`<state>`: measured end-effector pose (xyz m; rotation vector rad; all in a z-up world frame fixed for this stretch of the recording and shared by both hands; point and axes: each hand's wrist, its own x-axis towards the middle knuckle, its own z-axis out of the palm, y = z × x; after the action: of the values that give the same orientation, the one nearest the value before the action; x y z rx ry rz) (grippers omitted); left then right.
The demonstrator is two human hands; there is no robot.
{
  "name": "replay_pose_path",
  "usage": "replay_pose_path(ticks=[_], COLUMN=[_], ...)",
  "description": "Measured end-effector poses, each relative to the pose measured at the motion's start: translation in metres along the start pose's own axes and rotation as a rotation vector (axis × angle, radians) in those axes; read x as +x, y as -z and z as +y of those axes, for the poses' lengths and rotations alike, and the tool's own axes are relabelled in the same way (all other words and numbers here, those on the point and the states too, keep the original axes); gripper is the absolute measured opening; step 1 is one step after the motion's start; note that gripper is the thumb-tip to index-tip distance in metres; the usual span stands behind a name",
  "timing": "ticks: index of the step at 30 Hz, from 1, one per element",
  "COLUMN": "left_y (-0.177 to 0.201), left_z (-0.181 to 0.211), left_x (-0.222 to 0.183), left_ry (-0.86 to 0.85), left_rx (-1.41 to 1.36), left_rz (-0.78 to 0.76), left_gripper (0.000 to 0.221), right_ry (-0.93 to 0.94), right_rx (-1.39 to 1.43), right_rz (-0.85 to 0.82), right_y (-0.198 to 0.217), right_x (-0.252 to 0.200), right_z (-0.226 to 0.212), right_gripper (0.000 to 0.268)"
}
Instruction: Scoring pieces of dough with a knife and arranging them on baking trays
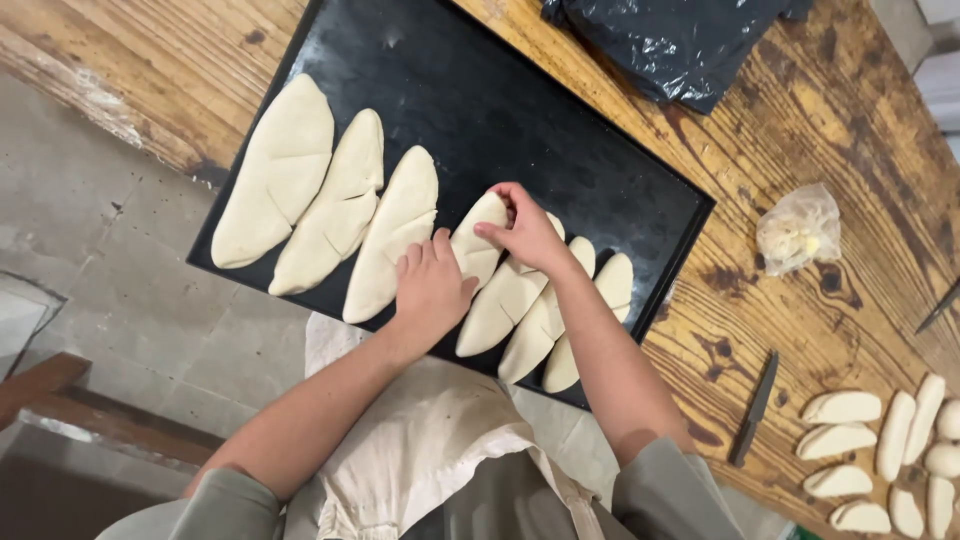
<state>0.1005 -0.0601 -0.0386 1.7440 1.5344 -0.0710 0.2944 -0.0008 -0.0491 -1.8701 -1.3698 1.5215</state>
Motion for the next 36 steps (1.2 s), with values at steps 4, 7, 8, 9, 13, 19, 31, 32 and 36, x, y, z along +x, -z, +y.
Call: replay_pose_path(ticks=[4, 7, 8, 9, 13, 19, 31, 32, 36], left_y=[0.016, 0.028, 0.026, 0.025, 0.029, -0.024, 0.001, -0.003, -0.03], left_z=[0.001, -0.004, -0.005, -0.007, 0.002, -0.06, -0.053, -0.039, 0.018], left_x=[0.001, -0.013, -0.013, -0.014, -0.047, -0.064, -0.063, -0.059, -0.037], left_ry=[0.029, 0.035, 0.038, -0.001, -0.144, -0.594, -0.636, -0.637, -0.499], left_rx=[-0.023, -0.078, -0.075, 0.029, 0.309, 0.324, 0.304, 0.301, 0.355], left_rz=[-0.039, 0.051, 0.05, 0.151, 0.42, 0.522, 0.398, 0.394, 0.301], left_gripper=[0.062, 0.056, 0.056, 0.06, 0.079, 0.078, 0.066, 0.066, 0.071], right_ry=[0.113, 0.166, 0.165, 0.173, 0.187, 0.033, 0.277, 0.272, 0.169], right_rx=[0.197, 0.234, 0.237, 0.197, -0.091, -0.062, -0.163, -0.163, -0.876], right_rz=[-0.085, -0.075, -0.077, -0.055, 0.065, 0.143, 0.388, 0.388, 0.373], right_y=[0.0, -0.005, -0.009, -0.013, -0.013, -0.034, 0.02, 0.03, 0.045], right_x=[0.0, 0.003, 0.012, 0.022, 0.006, -0.025, -0.035, -0.043, -0.058], right_z=[0.009, -0.004, 0.002, 0.008, -0.016, -0.015, 0.026, 0.03, 0.046], right_gripper=[0.056, 0.052, 0.052, 0.052, 0.06, 0.058, 0.035, 0.035, 0.049])
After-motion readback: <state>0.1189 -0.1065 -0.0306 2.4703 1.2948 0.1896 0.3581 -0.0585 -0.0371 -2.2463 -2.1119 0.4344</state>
